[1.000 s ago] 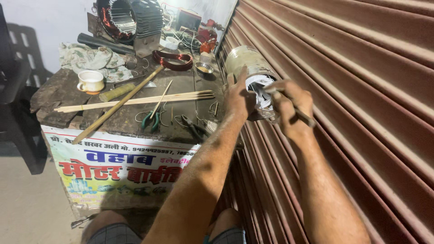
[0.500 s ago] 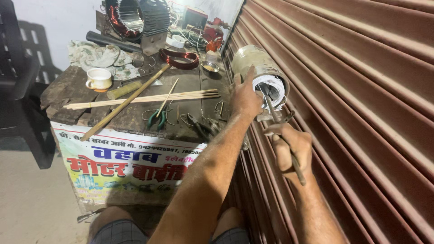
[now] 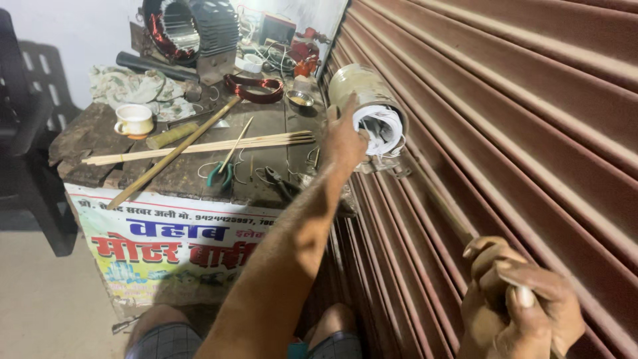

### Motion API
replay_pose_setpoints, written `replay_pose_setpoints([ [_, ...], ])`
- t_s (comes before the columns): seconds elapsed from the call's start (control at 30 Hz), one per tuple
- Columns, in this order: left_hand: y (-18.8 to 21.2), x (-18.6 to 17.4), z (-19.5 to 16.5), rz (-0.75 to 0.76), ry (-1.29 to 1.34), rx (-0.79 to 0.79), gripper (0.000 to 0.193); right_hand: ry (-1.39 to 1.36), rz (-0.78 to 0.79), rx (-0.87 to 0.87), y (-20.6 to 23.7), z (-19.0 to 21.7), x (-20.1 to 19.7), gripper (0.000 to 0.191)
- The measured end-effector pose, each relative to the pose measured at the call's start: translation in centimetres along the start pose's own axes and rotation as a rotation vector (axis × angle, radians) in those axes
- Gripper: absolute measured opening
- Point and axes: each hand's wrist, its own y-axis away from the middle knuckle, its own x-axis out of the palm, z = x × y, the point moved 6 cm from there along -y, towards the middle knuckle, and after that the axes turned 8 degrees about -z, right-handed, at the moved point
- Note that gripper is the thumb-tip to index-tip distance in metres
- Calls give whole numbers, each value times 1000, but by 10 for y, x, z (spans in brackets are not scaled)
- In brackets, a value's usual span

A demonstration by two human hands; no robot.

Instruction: The person works on a cylindrical electrical component clamped to a workbench, repeatedly tapping and adjusting internal parts with a hammer and a wooden stick. The person also uses pliers to manipulate wires and a cloth to wipe the component.

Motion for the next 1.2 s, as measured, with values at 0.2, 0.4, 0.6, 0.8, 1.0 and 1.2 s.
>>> replay_pose_setpoints([
  [0.2,-5,-2,14,46,215,71,86,33,545,236,14,-21,-78,26],
  [0.4,54,-51,19,-384,-11,920,80,341,168,334,78,-62,-100,25],
  [0.6,100,-92,73,-161,92,463,78,-8,-109,240,89,-62,-18,27],
  [0.8,185,-116,168,-83,10,301,41,184,94,130,64,-82,55,29],
  [1.0,325,-83,279,367,71,-343,38,58,479,35,69,-133,154,11],
  [1.2,388,-47,321,678,109,-530,42,359,938,-276,85,-203,241,26],
])
